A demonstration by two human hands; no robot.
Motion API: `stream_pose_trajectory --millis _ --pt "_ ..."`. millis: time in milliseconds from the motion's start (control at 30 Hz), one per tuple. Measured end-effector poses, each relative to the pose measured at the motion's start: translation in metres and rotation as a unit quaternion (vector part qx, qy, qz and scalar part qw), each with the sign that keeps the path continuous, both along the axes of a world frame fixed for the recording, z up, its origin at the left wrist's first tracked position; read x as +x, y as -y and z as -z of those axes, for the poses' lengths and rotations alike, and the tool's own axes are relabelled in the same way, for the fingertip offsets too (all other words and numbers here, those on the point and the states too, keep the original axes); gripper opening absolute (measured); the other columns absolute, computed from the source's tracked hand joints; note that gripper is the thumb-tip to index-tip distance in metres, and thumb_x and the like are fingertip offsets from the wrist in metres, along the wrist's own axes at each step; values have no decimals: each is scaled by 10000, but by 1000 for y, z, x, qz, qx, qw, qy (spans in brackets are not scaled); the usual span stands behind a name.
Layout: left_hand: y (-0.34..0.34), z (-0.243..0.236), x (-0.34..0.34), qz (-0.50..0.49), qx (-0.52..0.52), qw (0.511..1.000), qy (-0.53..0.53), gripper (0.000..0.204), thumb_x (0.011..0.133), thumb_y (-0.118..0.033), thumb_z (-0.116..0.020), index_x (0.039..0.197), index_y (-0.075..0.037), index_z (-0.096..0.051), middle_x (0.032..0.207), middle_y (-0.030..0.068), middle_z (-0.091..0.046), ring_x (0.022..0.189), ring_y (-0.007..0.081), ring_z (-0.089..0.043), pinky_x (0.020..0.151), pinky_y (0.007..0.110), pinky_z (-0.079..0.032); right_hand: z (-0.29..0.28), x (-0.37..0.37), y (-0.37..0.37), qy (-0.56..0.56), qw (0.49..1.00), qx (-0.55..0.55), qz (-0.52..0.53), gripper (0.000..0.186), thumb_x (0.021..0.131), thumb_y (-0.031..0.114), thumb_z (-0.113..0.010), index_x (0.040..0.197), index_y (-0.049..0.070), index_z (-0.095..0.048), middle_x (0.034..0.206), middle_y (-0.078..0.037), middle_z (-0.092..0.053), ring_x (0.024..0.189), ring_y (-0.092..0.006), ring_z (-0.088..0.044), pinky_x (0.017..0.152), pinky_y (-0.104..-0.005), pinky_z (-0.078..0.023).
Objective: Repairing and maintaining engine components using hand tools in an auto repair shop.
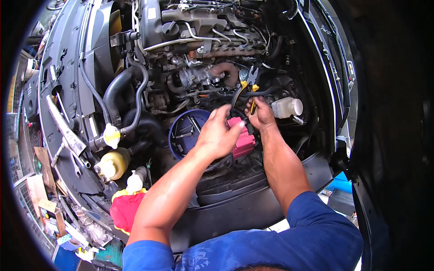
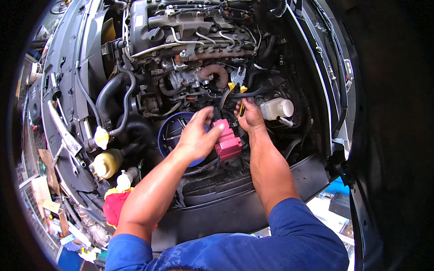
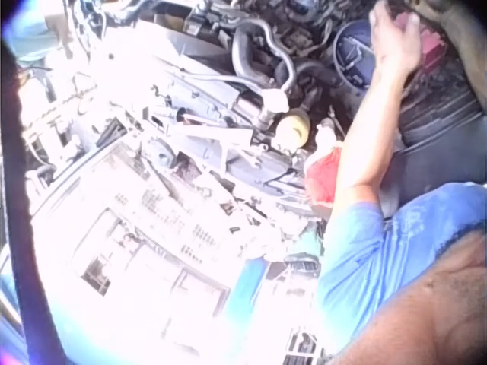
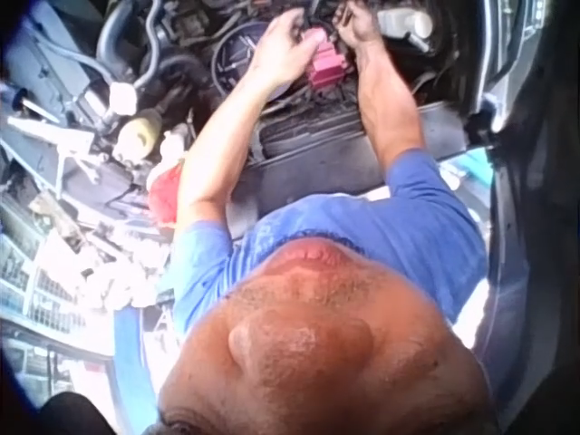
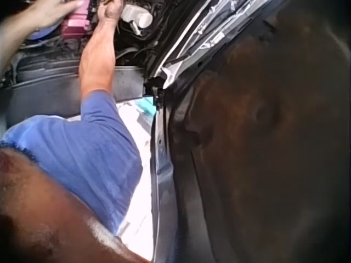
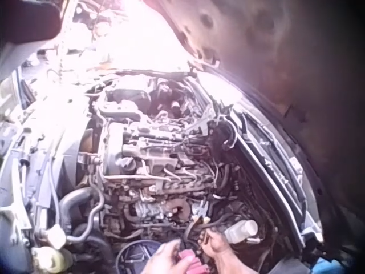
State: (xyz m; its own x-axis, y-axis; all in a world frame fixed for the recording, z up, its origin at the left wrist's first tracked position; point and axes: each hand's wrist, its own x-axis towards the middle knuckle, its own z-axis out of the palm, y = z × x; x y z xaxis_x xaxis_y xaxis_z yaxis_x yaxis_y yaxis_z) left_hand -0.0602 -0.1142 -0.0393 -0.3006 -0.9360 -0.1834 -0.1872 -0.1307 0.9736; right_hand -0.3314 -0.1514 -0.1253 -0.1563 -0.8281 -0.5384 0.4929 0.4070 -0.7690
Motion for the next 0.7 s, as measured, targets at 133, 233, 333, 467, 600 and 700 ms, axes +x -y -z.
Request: stream_pose_trajectory --millis 133,233,333,467,600,700 --pt "62 6 -53 16 44 992 113 801 911 -267 -612 1552 45 -249 1540 281 -397 1416 390 -428 1196 402 -334 5 -3 2 10 999 -39 -25 119 1020 217 -553 1119 208 -619 955 21 -673 950 -154 -646 842 -386 -504" --pt "90 17 -80 72 89 982 148 781 895 -211 -593 1550 36 -248 1519 281 -429 1404 373 -453 1176 406 -364 7 -2 4 20 998 -55 -26 275 1013 220 -535 1277 188 -606 1087 15 -702 1043 -153 -655 898 -368 -513" --pt "104 31 -97 107 139 973 150 597 878 -176 -582 1428 20 -454 1440 291 -511 1340 385 -519 1119 426 -424 10 -4 7 36 996 -59 -49 329 1008 219 -528 1329 178 -586 1177 8 -693 1074 -160 -655 906 -360 -512" --pt "93 37 -116 -46 -50 996 54 457 821 -101 -567 1257 20 -508 1229 271 -587 1183 458 -553 1040 498 -446 16 -6 15 23 1000 2 18 336 978 181 -517 1282 76 -613 1206 -70 -682 1073 -214 -663 943 -381 -519" --pt "82 7 -107 -177 -243 951 -75 456 815 8 -589 1254 -27 -469 1139 235 -555 1084 446 -539 967 507 -448 14 -2 17 26 999 17 9 303 985 183 -548 1239 43 -637 1127 -85 -692 1005 -208 -673 873 -367 -543" --pt "57 -29 -56 -166 -280 942 -87 422 822 21 -605 1229 -17 -502 1119 218 -560 1048 437 -555 920 470 -470 -3 5 10 -160 977 57 -130 356 978 211 -597 1292 44 -610 1139 -83 -682 992 -191 -661 837 -354 -534"
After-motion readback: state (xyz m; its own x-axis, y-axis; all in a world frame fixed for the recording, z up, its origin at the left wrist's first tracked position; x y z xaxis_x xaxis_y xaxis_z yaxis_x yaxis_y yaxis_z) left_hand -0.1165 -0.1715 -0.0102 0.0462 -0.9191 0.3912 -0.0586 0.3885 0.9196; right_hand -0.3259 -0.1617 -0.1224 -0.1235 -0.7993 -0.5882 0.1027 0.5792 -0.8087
